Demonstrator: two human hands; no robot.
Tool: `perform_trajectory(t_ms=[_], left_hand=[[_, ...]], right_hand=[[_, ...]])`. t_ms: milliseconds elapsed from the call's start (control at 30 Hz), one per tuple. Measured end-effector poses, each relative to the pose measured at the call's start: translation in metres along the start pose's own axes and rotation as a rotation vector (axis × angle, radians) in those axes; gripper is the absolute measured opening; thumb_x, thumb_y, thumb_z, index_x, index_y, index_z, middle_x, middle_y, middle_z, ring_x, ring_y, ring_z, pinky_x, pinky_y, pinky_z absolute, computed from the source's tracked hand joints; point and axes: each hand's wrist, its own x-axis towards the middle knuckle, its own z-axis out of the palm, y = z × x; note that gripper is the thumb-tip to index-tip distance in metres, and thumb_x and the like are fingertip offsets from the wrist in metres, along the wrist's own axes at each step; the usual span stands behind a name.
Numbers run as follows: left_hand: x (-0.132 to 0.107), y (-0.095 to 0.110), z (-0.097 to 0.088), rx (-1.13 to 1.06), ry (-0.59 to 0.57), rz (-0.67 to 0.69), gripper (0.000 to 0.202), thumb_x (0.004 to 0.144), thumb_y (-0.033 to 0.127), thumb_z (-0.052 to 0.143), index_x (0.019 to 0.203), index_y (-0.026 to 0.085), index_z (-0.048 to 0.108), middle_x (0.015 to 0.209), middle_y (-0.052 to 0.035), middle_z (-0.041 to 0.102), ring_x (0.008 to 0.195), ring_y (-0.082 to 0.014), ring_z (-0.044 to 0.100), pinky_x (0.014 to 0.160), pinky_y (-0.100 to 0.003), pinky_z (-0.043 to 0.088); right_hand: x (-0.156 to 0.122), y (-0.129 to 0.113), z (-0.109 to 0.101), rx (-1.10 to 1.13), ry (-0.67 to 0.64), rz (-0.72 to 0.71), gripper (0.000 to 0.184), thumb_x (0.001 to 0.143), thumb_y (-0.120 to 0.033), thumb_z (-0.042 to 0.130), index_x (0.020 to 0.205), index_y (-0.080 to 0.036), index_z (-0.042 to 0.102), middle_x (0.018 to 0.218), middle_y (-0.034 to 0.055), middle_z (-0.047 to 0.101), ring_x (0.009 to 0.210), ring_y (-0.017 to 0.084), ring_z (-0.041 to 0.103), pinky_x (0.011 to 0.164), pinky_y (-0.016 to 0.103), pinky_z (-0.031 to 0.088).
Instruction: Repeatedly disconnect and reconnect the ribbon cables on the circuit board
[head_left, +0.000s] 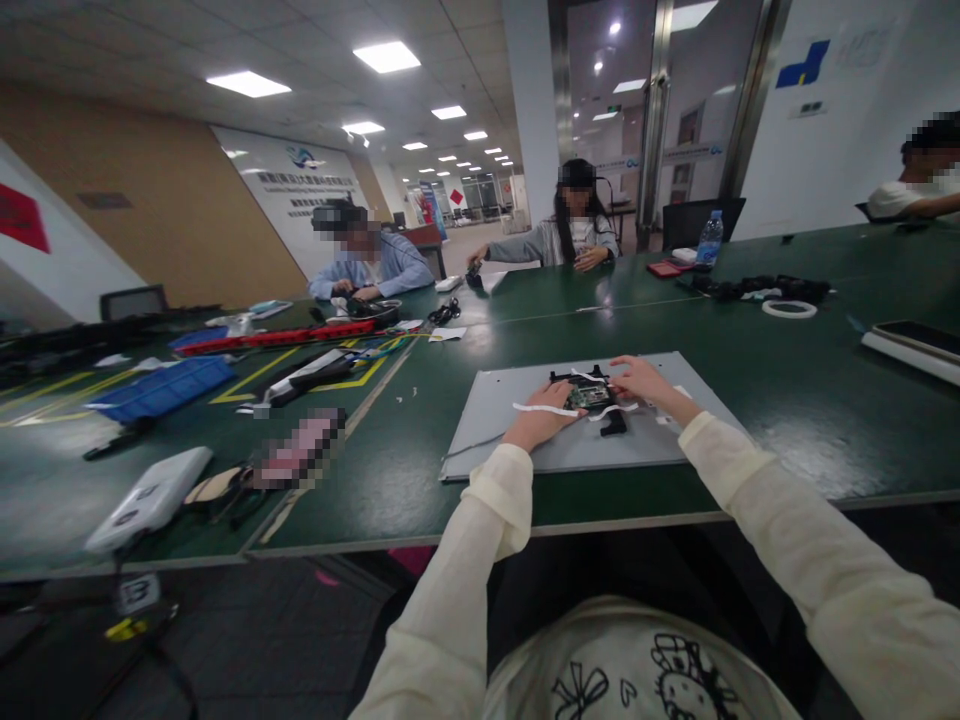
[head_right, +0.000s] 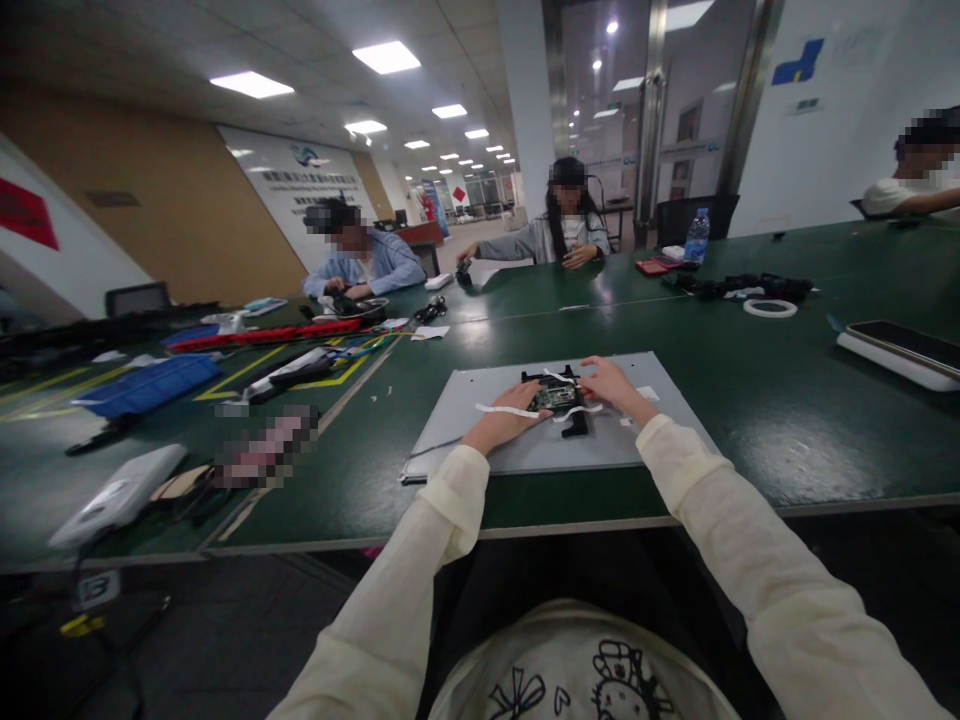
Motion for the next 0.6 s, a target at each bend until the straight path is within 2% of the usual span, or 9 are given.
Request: perform_trajectory(t_ms=[233, 433, 600], left_hand=[[-0.001, -0.003, 0.000, -0.014, -0.027, -0.027, 0.059, 0.091, 0.056, 0.049, 0.137, 0.018, 0.048, 0.147, -0.0121, 0.047, 0.135, -0.0291, 0.044, 0.114, -0.042, 0.032], [-0.003, 0.005, -0.007, -0.041, -0.059, -0.092, 0.059, 0.089, 0.057, 0.052, 0.136, 0.021, 0.050, 0.149, -0.0096, 0.046, 0.138, -0.0299, 0.040, 0.113, -0.045, 0.033], [-0.004, 0.011, -0.011, -0.013, -0.068, -0.146, 0.056, 0.088, 0.062, 0.049, 0.135, 0.031, 0.049, 0.150, -0.0024, 0.046, 0.139, -0.0293, 0.040, 0.112, -0.049, 0.032]], right_hand=[[0.005, 0.004, -0.004, -0.117, 0.031, -0.151, 0.028, 0.079, -0.018, 0.065, 0.108, -0.017, 0.063, 0.069, -0.0003, 0.066, 0.058, 0.012, 0.063, 0.057, 0.022, 0.053], [0.006, 0.001, -0.001, -0.040, 0.070, -0.224, 0.023, 0.079, -0.023, 0.064, 0.101, -0.017, 0.064, 0.074, 0.0030, 0.067, 0.060, 0.014, 0.064, 0.063, 0.028, 0.056], [0.004, -0.008, -0.003, 0.111, 0.178, -0.310, 0.022, 0.074, -0.033, 0.070, 0.090, -0.019, 0.066, 0.072, 0.0017, 0.065, 0.060, 0.014, 0.061, 0.063, 0.030, 0.056]])
